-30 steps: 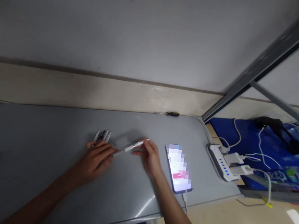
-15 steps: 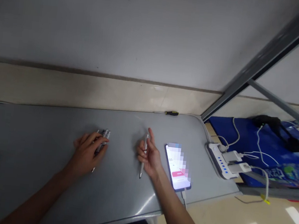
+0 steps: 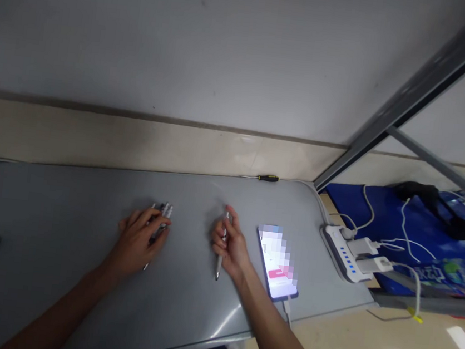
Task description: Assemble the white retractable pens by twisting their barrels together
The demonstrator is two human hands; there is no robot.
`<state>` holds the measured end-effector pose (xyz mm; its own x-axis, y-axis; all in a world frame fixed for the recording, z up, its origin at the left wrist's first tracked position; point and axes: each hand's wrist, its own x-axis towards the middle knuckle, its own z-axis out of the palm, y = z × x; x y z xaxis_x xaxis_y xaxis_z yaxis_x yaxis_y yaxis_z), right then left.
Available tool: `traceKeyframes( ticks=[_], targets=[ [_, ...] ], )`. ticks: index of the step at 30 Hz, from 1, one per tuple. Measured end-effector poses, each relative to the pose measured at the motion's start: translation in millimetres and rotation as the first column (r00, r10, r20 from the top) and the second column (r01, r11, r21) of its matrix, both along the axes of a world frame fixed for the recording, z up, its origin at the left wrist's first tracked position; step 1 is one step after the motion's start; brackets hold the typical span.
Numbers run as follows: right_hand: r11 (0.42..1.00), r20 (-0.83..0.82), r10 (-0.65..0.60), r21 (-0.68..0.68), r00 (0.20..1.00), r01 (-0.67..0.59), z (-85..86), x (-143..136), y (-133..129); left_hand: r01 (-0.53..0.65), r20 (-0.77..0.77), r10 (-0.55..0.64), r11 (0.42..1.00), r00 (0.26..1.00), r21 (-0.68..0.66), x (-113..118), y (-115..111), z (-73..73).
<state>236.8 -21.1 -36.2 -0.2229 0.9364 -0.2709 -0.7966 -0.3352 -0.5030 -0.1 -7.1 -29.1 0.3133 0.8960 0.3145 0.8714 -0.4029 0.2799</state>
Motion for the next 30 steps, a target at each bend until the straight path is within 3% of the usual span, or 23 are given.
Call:
traceKeyframes(
  ticks=[18, 30],
  targets=[
    [1.000, 0.040, -0.012, -0.021, 0.999, 0.013, 2.0, 1.8, 0.7, 0.044, -0.036, -0.044, 0.999, 0.998, -0.001, 0.7, 0.4, -2.7],
    [0.996, 0.128, -0.088, 0.016, 0.988, 0.086, 0.1, 1.4, 2.6, 0.040, -0.021, -0.040, 0.999, 0.999, 0.034, 2.1, -0.9, 0.8]
  ],
)
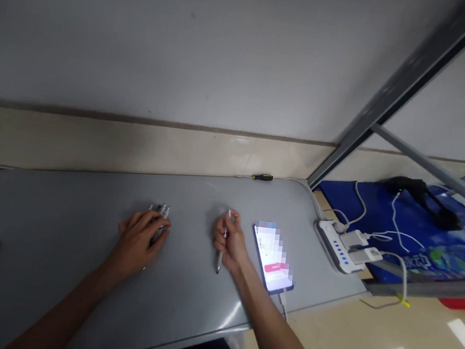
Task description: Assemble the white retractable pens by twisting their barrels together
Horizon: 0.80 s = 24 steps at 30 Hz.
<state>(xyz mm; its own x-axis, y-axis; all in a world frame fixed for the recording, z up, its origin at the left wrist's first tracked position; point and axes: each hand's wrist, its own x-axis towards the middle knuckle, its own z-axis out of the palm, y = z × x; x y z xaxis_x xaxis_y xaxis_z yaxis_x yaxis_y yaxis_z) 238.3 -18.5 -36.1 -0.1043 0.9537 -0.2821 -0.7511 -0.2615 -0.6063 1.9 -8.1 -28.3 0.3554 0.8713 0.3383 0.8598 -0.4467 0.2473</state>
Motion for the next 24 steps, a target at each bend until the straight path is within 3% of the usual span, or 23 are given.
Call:
traceKeyframes(
  ticks=[6, 10, 12, 14, 17, 20, 24],
  targets=[
    [0.993, 0.073, 0.065, 0.090, 0.995, -0.072, -2.8, 0.8, 2.9, 0.002, -0.013, -0.002, 1.000, 1.000, -0.001, -4.1, 0.3, 5.6],
    [0.984, 0.397, -0.045, 0.175, 0.917, -0.027, -3.5, 2.6, 3.0, 0.055, -0.047, -0.058, 0.997, 0.997, -0.058, -2.1, -2.1, 11.7],
    [0.970, 0.630, -0.163, 0.242, 0.760, 0.007, -3.4, 5.8, 1.5, 0.101, -0.062, -0.107, 0.991, 0.992, -0.086, 2.1, -5.9, 15.4],
    [0.950, 0.812, -0.269, 0.314, 0.518, 0.001, -3.1, 10.0, -0.5, 0.112, -0.079, -0.120, 0.990, 0.990, -0.090, 6.9, -11.8, 18.0],
    [0.926, 0.913, -0.360, 0.375, 0.190, -0.049, -1.0, 14.3, -4.2, 0.020, -0.097, -0.023, 0.999, 0.995, -0.037, 11.4, -23.4, 16.6],
    [0.904, 0.907, -0.421, 0.419, -0.007, -0.087, 3.2, 13.4, -13.4, -0.090, -0.092, 0.090, 0.996, 0.992, 0.013, 11.8, -37.7, 9.8],
    [0.890, 0.877, -0.456, 0.447, -0.152, -0.091, 3.0, 4.7, -45.9, -0.066, -0.078, 0.064, 0.997, 0.995, -0.026, 11.4, -60.5, 3.2]
  ],
)
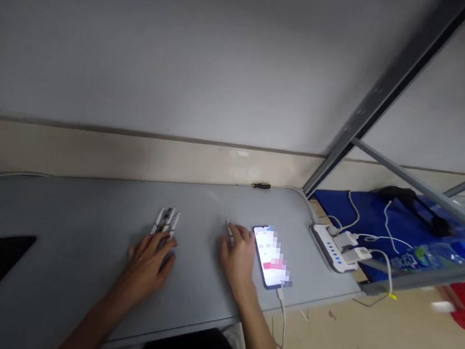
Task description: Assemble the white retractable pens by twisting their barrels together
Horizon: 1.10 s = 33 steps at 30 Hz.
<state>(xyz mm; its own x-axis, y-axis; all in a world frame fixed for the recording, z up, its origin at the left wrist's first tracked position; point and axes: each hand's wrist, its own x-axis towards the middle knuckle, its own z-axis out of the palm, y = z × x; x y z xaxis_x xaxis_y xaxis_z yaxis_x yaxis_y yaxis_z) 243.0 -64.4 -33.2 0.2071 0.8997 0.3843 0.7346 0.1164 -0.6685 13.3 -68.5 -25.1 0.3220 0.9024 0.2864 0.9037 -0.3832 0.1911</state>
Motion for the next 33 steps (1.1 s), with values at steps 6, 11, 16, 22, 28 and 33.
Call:
traceKeyframes(
  ticks=[6, 11, 16, 22, 28, 33],
  targets=[
    [0.998, 0.120, -0.008, -0.059, 0.993, 0.015, -21.9, -14.3, -58.5, 0.009, 0.005, -0.009, 1.000, 1.000, 0.015, 3.5, -27.0, -4.7],
    [0.998, 0.164, 0.007, -0.059, 0.986, 0.003, -27.0, -8.8, -69.2, -0.013, 0.067, 0.011, 1.000, 0.998, 0.018, 5.9, -33.9, -16.2],
    [0.997, 0.198, -0.004, -0.070, 0.980, 0.019, -19.8, 1.0, -75.2, -0.041, 0.067, 0.040, 0.999, 0.997, 0.015, 0.7, -39.4, -25.7],
    [0.996, 0.195, 0.023, -0.092, 0.981, -0.005, -11.9, 19.6, -82.3, -0.072, 0.042, 0.070, 0.996, 0.997, 0.050, -9.4, -41.2, -25.6],
    [0.991, 0.232, 0.120, -0.083, 0.965, -0.103, -18.4, 24.6, -84.8, -0.058, 0.032, 0.056, 0.996, 0.998, 0.061, -17.0, -35.0, -19.9],
    [0.992, 0.223, 0.106, -0.087, 0.969, -0.089, -18.9, 26.8, -85.3, -0.101, 0.064, 0.096, 0.993, 0.993, 0.064, -17.4, -39.8, -20.0]
  ],
)
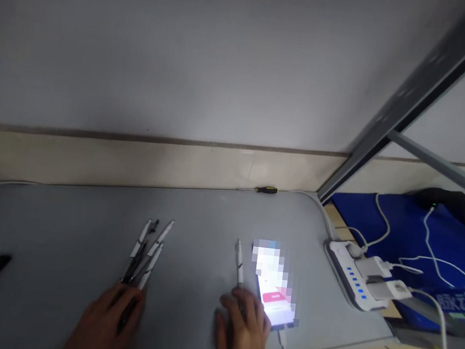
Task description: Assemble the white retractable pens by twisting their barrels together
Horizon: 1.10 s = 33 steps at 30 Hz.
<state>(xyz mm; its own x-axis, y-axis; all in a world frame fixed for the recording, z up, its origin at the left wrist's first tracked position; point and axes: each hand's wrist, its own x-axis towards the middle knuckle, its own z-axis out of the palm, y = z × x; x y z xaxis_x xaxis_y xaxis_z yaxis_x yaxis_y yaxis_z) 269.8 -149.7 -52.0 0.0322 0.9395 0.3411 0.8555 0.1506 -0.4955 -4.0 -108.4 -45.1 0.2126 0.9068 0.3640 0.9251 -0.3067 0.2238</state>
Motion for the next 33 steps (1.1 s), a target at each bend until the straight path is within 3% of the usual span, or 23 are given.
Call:
traceKeyframes(
  ticks=[8, 12, 15, 19, 25, 29, 33],
  targets=[
    [0.970, -0.053, 0.221, 0.118, 0.974, -0.214, 10.1, -6.8, 16.9, -0.128, 0.028, 0.128, 0.992, 0.991, 0.013, 12.8, -9.8, -6.4],
    [0.910, -0.086, 0.407, 0.121, 0.909, -0.396, -1.1, -26.3, 18.5, -0.153, 0.021, 0.153, 0.988, 0.988, 0.025, 24.3, -11.3, 0.3],
    [0.884, -0.130, 0.461, 0.151, 0.878, -0.442, -13.3, -40.9, 15.2, -0.174, 0.057, 0.172, 0.984, 0.983, 0.027, 30.5, -14.9, 5.9],
    [0.951, -0.170, 0.304, 0.109, 0.937, -0.289, -22.2, -55.8, 8.7, -0.199, 0.098, 0.192, 0.978, 0.976, 0.062, 32.5, -26.5, 6.7],
    [0.968, -0.078, 0.232, 0.117, 0.969, -0.223, -25.1, -63.4, 2.0, -0.262, 0.197, 0.258, 0.965, 0.946, -0.006, 29.9, -43.5, 5.2],
    [0.978, -0.044, 0.176, 0.121, 0.983, -0.170, -25.3, -67.5, 1.6, -0.279, 0.335, 0.286, 0.958, 0.898, -0.068, 24.1, -38.7, 6.2],
    [0.983, -0.087, 0.151, 0.119, 0.985, -0.141, -22.3, -72.3, 3.2, -0.218, 0.372, 0.237, 0.971, 0.898, -0.094, 12.9, -21.7, 11.5]
  ],
)
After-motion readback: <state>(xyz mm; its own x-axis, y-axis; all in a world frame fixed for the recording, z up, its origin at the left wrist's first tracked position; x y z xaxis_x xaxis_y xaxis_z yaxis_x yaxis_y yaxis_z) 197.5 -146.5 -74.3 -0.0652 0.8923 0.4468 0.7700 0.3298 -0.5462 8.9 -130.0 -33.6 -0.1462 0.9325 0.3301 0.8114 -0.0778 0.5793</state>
